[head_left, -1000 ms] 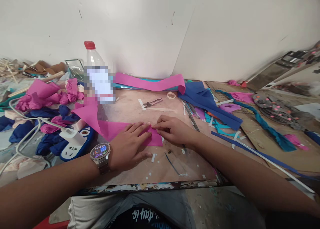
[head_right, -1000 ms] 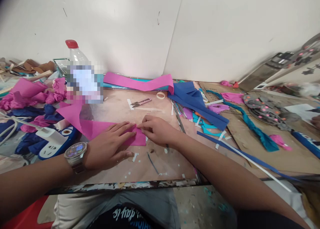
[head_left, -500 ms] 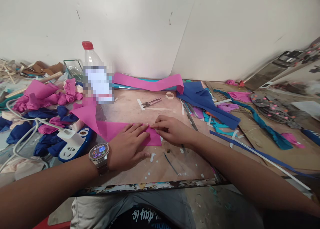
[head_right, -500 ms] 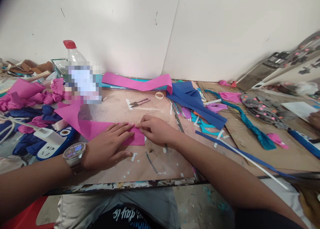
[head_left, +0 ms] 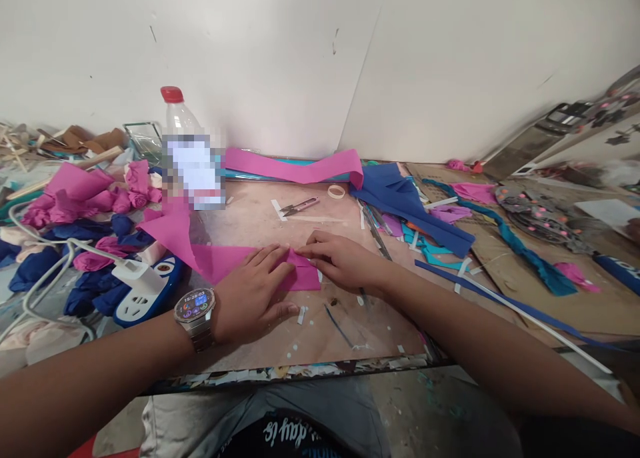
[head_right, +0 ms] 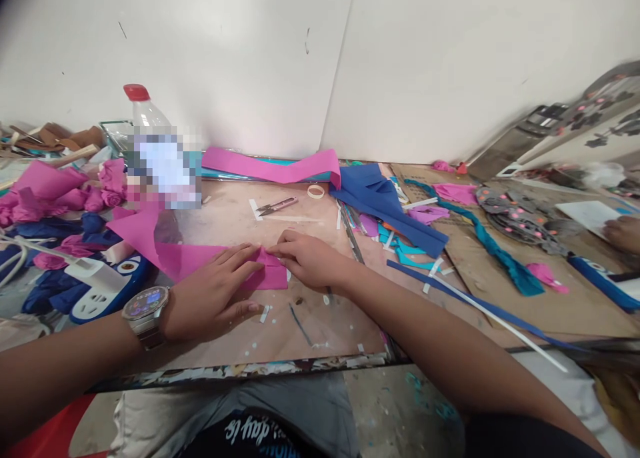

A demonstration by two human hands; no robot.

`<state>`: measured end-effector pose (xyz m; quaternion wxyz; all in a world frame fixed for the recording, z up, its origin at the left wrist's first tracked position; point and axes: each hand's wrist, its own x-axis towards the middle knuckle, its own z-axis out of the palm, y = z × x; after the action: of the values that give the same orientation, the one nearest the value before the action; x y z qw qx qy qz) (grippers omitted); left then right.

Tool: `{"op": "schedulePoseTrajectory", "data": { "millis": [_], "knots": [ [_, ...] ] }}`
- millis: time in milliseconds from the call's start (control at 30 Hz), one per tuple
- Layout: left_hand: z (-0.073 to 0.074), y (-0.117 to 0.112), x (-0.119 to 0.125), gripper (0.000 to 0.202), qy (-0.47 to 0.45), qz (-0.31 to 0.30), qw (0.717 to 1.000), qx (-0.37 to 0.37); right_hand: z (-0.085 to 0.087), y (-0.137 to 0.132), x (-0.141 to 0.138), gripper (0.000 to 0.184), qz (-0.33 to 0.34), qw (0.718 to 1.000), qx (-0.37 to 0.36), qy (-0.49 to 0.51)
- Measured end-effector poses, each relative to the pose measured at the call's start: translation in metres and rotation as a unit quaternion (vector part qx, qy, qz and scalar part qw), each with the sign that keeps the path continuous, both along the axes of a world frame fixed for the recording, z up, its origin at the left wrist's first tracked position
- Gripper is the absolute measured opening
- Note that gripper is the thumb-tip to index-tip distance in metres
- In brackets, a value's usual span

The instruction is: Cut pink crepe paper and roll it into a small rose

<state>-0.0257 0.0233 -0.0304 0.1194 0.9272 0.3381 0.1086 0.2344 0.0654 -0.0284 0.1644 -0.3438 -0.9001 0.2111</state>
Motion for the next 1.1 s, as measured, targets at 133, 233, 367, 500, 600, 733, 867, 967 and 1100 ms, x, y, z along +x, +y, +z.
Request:
{"op": "schedulePoseTrajectory", "data": {
  "millis": [133, 233, 367, 500, 600, 733, 867, 967, 1100],
  "knots": [
    [-0.0001, 0.0002, -0.0001, 0.067, -0.001, -0.007, 1.0, 0.0, 0.0005, 0.0007, 0.0007, 0.035, 0.002, 1.0, -0.003, 0.008],
    [0.0003, 0.0004, -0.0002, 0.068, 0.01, -0.011, 1.0, 0.003, -0.0006, 0.0008, 0.0017, 0.034, 0.008, 1.0, 0.004, 0.017],
    [0.0005, 0.0006, -0.0007, 0.07, 0.031, -0.005, 0.999, 0.006, -0.0024, 0.0005, 0.0017, 0.031, 0.018, 0.999, 0.021, 0.029],
    [0.0009, 0.0006, -0.0008, 0.07, 0.038, -0.002, 0.999, 0.013, -0.0016, 0.0007, 0.0005, 0.031, 0.033, 0.999, 0.013, 0.027],
    [0.0017, 0.0003, -0.0007, 0.07, 0.037, 0.004, 0.999, 0.015, 0.0005, 0.0003, -0.0001, 0.032, 0.028, 0.999, 0.005, 0.016],
    [0.0024, 0.0, -0.0012, 0.072, 0.034, 0.007, 0.999, 0.011, 0.0016, -0.0004, -0.0004, 0.033, 0.023, 1.0, 0.01, 0.01],
    [0.0032, 0.0001, -0.0016, 0.073, 0.03, 0.006, 0.999, 0.014, 0.0008, -0.0004, -0.0006, 0.034, 0.025, 1.0, 0.019, 0.004],
    [0.0039, 0.0005, -0.0016, 0.074, 0.03, 0.007, 0.999, 0.013, 0.0007, -0.0002, -0.0007, 0.035, 0.026, 0.999, 0.024, 0.003],
    [0.0028, 0.0009, -0.0016, 0.078, 0.024, 0.005, 1.0, 0.014, 0.0009, 0.0003, -0.0005, 0.034, 0.024, 0.999, 0.026, 0.002]
  ]
}}
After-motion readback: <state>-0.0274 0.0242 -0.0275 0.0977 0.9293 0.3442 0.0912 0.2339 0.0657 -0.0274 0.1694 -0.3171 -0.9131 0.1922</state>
